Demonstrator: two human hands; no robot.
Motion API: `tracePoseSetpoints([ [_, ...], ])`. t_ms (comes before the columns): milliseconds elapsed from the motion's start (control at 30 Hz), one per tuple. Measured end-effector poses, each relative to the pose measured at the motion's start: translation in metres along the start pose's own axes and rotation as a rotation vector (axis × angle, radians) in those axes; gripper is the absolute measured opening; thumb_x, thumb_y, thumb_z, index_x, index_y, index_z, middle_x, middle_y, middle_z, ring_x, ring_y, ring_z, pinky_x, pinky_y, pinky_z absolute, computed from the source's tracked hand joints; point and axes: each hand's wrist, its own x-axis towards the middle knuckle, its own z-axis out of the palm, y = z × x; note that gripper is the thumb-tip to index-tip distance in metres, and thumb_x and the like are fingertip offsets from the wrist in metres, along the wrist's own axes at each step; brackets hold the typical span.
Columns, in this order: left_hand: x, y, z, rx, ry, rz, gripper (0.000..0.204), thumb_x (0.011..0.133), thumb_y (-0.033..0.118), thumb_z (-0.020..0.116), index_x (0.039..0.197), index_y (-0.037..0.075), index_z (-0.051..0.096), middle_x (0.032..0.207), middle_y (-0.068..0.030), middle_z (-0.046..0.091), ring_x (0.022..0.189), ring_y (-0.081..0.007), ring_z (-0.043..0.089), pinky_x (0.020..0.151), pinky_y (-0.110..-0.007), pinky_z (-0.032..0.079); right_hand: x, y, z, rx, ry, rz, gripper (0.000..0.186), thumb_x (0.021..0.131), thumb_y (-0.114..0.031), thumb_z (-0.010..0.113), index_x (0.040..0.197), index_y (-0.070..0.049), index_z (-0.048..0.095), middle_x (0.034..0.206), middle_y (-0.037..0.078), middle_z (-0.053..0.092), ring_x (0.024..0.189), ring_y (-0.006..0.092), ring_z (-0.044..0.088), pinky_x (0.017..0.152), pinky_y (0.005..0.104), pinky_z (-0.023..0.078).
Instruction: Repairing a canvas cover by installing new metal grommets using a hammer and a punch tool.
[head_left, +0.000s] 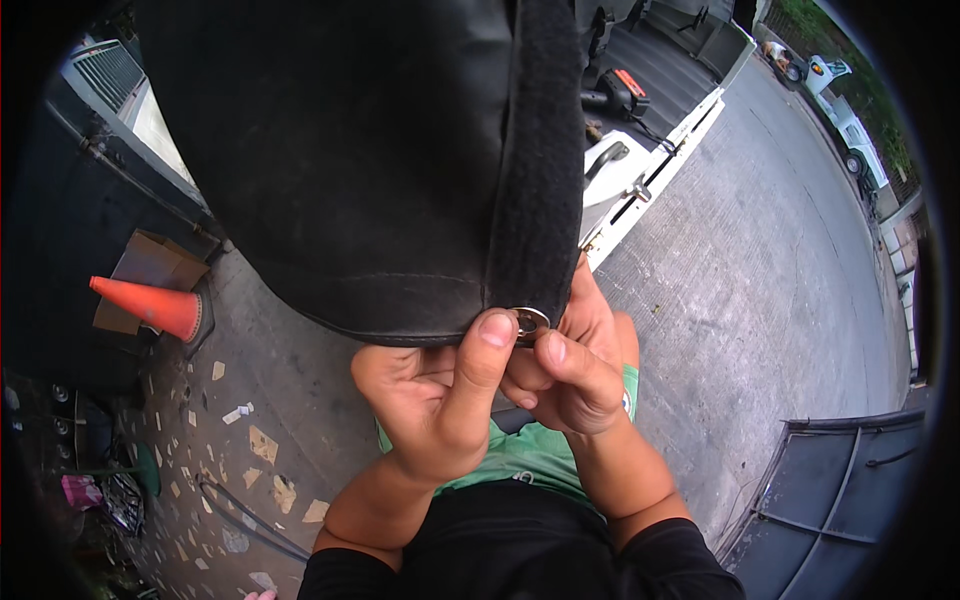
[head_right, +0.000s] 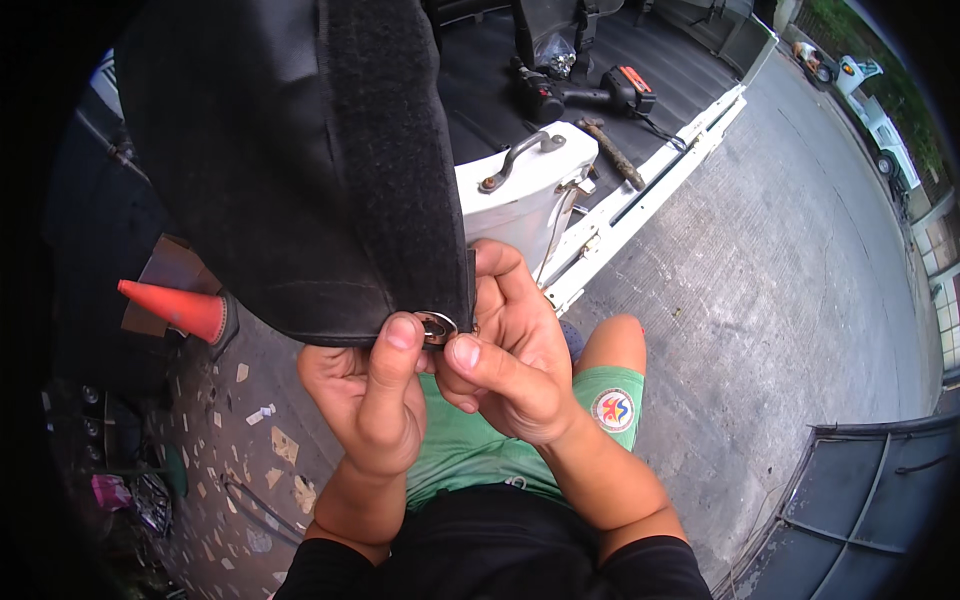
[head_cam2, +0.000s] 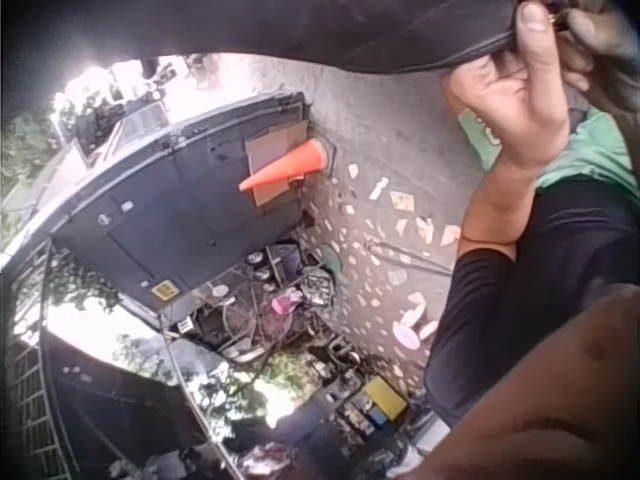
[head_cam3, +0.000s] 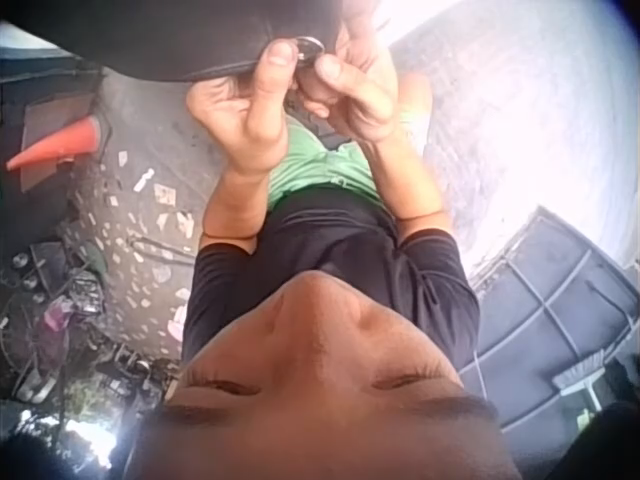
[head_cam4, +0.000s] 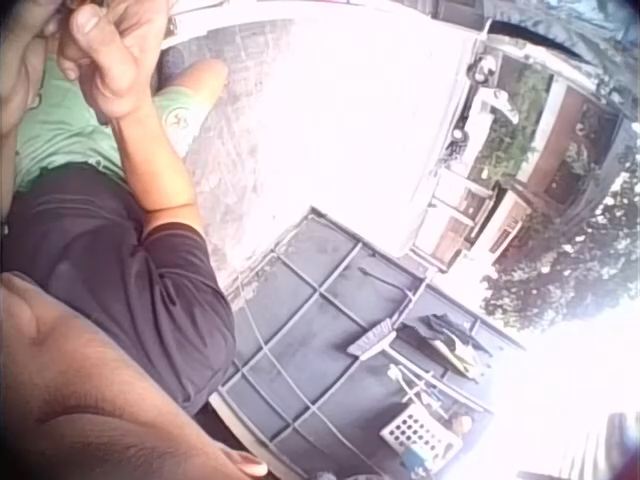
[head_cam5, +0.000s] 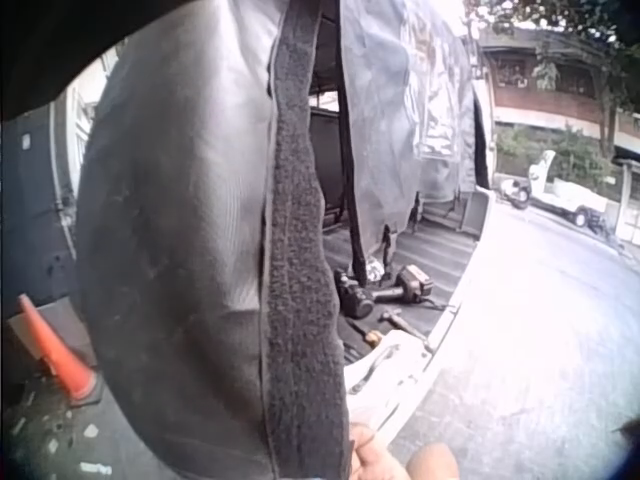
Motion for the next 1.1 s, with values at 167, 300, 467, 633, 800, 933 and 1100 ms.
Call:
tracePoseSetpoints([
  [167,-0.002,-0.007,-0.013,0.062,-0.034,0.024,0.008,0.099,-0.004,0.065,0.099,-0.009,0.071,0.092,-0.0116,0.075,0.077,-0.0097,0.067,0.067,-0.022,0.052,0.000,-0.001,0.007,-0.065,0.102,0.017,0.054,0.096,0.002,0.065,0.142,-0.005,0.036,0.128,0.016,0.061,0.063,0.0107,0.055,0.050,0.0240,0.041],
  [300,-0.003,-0.003,-0.009,0.102,-0.025,0.035,0.008,0.100,-0.004,0.065,0.100,-0.008,0.071,0.094,-0.0099,0.075,0.084,-0.0099,0.067,0.073,-0.024,0.053,-0.003,-0.005,0.006,-0.175,0.112,-0.028,0.053,0.095,0.003,0.068,0.140,-0.005,0.039,0.124,0.016,0.060,0.067,0.0103,0.058,0.052,0.0215,0.042],
  [467,-0.002,-0.003,-0.008,0.163,-0.012,0.071,0.008,0.100,-0.003,0.065,0.100,-0.008,0.071,0.096,-0.0090,0.075,0.085,-0.0103,0.067,0.076,-0.024,0.054,0.006,-0.018,-0.009,-1.427,-0.086,-0.856,0.050,0.082,0.004,0.080,0.128,-0.006,0.063,0.109,0.014,0.061,0.063,0.0088,0.057,0.050,0.0216,0.044],
  [633,-0.003,-0.008,-0.007,0.220,0.013,0.123,0.009,0.101,-0.002,0.063,0.100,-0.008,0.070,0.097,-0.0086,0.075,0.087,-0.0104,0.067,0.078,-0.024,0.054,0.014,-0.038,-0.007,-1.927,-0.299,-1.001,0.048,0.069,-0.003,0.081,0.116,-0.012,0.080,0.093,0.008,0.066,0.059,0.0129,0.061,0.047,0.0261,0.048],
  [800,-0.003,-0.014,-0.005,0.231,0.005,0.114,0.011,0.102,0.002,0.062,0.099,-0.007,0.069,0.096,-0.0076,0.072,0.086,-0.0100,0.065,0.079,-0.024,0.051,0.018,-0.040,-0.004,-1.970,-0.318,-1.001,0.042,0.070,-0.005,0.079,0.112,-0.006,0.077,0.093,0.008,0.067,0.062,0.0157,0.064,0.050,0.0285,0.052],
  [933,-0.002,-0.020,-0.002,0.194,0.023,0.120,0.012,0.103,0.003,0.062,0.100,-0.007,0.068,0.097,-0.0084,0.073,0.086,-0.0104,0.065,0.079,-0.024,0.051,0.019,-0.042,0.005,-1.768,-0.231,-0.731,0.036,0.074,0.002,0.080,0.108,-0.002,0.068,0.095,0.010,0.067,0.071,0.0174,0.067,0.055,0.0272,0.053],
  [1100,0.001,-0.021,0.003,0.176,-0.011,0.176,0.015,0.105,0.000,0.058,0.104,-0.011,0.068,0.096,-0.0121,0.074,0.082,-0.0137,0.068,0.073,-0.027,0.056,0.010,-0.031,0.011,-0.961,0.098,-0.353,0.042,0.092,0.001,0.076,0.127,0.008,0.054,0.110,0.014,0.068,0.086,0.0143,0.069,0.067,0.0245,0.059],
])
